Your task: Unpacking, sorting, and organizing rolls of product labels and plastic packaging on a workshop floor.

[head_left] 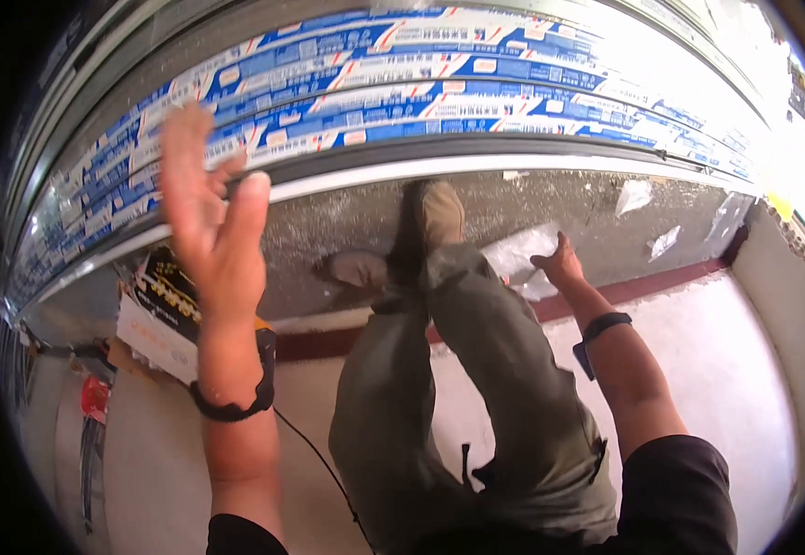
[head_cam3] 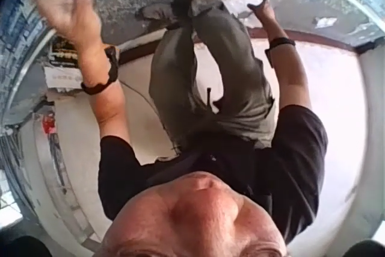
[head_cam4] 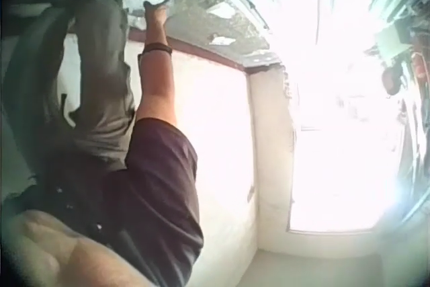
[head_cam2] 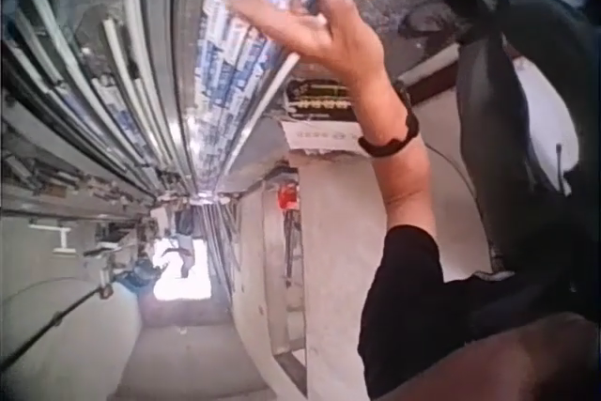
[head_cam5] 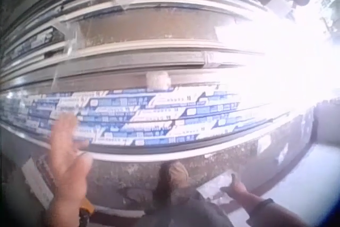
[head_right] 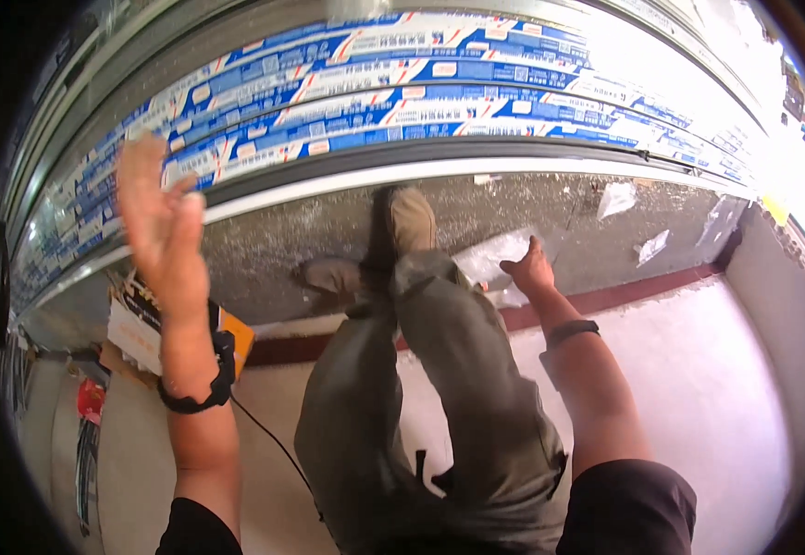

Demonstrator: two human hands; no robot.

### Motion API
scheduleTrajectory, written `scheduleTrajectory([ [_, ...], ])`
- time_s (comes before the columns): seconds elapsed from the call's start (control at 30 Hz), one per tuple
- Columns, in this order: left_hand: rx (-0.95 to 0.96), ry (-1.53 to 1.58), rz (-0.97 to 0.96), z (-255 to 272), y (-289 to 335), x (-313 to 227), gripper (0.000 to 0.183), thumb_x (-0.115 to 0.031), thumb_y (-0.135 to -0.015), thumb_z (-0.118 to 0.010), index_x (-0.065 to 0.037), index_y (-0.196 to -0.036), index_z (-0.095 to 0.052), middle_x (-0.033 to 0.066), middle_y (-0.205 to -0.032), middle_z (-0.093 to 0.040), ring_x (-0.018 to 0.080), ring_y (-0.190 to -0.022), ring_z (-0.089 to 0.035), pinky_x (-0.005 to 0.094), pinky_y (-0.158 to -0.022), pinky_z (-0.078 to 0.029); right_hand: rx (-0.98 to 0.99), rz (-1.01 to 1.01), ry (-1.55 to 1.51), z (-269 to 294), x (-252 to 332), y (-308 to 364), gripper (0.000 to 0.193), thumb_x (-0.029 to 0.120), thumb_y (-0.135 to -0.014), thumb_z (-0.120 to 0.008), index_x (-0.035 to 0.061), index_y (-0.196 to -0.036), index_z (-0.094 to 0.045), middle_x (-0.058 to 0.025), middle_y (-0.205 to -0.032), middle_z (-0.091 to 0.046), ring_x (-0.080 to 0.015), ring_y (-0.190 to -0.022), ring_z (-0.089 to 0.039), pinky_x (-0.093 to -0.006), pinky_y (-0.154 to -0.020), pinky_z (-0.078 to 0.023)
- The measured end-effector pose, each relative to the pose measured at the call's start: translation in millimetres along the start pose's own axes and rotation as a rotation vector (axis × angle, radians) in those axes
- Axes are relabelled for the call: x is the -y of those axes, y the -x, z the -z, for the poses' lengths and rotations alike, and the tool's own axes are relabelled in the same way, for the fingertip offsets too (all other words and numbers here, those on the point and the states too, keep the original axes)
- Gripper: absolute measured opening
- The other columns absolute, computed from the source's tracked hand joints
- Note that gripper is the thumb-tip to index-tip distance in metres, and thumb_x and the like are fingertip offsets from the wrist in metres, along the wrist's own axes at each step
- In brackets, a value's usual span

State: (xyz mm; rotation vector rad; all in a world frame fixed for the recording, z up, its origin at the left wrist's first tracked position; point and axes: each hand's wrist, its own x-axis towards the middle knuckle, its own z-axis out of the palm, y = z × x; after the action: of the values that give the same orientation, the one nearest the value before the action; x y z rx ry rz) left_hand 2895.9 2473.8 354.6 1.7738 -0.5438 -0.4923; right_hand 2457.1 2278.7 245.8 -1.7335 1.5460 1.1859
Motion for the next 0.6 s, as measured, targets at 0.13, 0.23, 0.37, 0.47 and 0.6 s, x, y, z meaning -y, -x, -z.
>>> scheduleTrajectory([
  [0.13,0.278,-0.581,0.650,23,61,85,0.055,-0.020,-0.084,-0.063,-0.004,-0.133,-0.044,0.0215,-0.128,-0.052,0.0303,-0.121,-0.050,0.0389,-0.097,-0.041,0.073,-0.111,-0.251,-59,18,-18,0.113,0.037,-0.065,-0.080,-0.0051,-0.143,-0.011,-0.0298,-0.140,-0.033,-0.0382,-0.131,-0.034,-0.0396,-0.107,-0.030],
  [0.23,0.714,-0.719,0.570,14,99,91,0.046,-0.014,-0.079,-0.065,-0.002,-0.122,-0.053,0.0200,-0.127,-0.053,0.0337,-0.118,-0.052,0.0391,-0.099,-0.040,-0.050,-0.248,-0.547,-111,-28,-69,0.122,0.035,-0.063,-0.083,-0.0119,-0.141,-0.003,-0.0302,-0.146,-0.020,-0.0355,-0.137,-0.022,-0.0368,-0.112,-0.020],
  [0.37,0.954,-0.731,0.518,-24,83,92,0.046,-0.015,-0.079,-0.064,-0.004,-0.122,-0.053,0.0198,-0.127,-0.052,0.0364,-0.119,-0.049,0.0418,-0.100,-0.039,-0.228,-0.365,-0.891,-141,-73,-132,0.127,0.041,-0.063,-0.082,-0.0128,-0.140,0.002,-0.0308,-0.140,-0.029,-0.0347,-0.130,-0.035,-0.0392,-0.108,-0.029],
  [0.47,0.848,-0.962,0.557,-34,36,97,0.047,-0.013,-0.080,-0.063,-0.003,-0.125,-0.051,0.0208,-0.122,-0.056,0.0364,-0.112,-0.055,0.0413,-0.095,-0.042,-0.414,-0.480,-0.643,-144,-36,-123,0.101,0.038,-0.063,-0.080,-0.0123,-0.134,-0.028,-0.0322,-0.131,-0.043,-0.0379,-0.124,-0.043,-0.0407,-0.099,-0.038],
  [0.6,0.758,-0.896,0.368,-51,-9,102,0.045,-0.011,-0.080,-0.061,-0.002,-0.123,-0.052,0.0209,-0.113,-0.061,0.0299,-0.104,-0.060,0.0375,-0.088,-0.046,-0.406,-0.362,-0.849,-153,-46,-81,0.038,0.010,-0.073,-0.055,0.0035,-0.110,-0.059,-0.0226,-0.105,-0.063,-0.0386,-0.102,-0.058,-0.0409,-0.090,-0.045],
])
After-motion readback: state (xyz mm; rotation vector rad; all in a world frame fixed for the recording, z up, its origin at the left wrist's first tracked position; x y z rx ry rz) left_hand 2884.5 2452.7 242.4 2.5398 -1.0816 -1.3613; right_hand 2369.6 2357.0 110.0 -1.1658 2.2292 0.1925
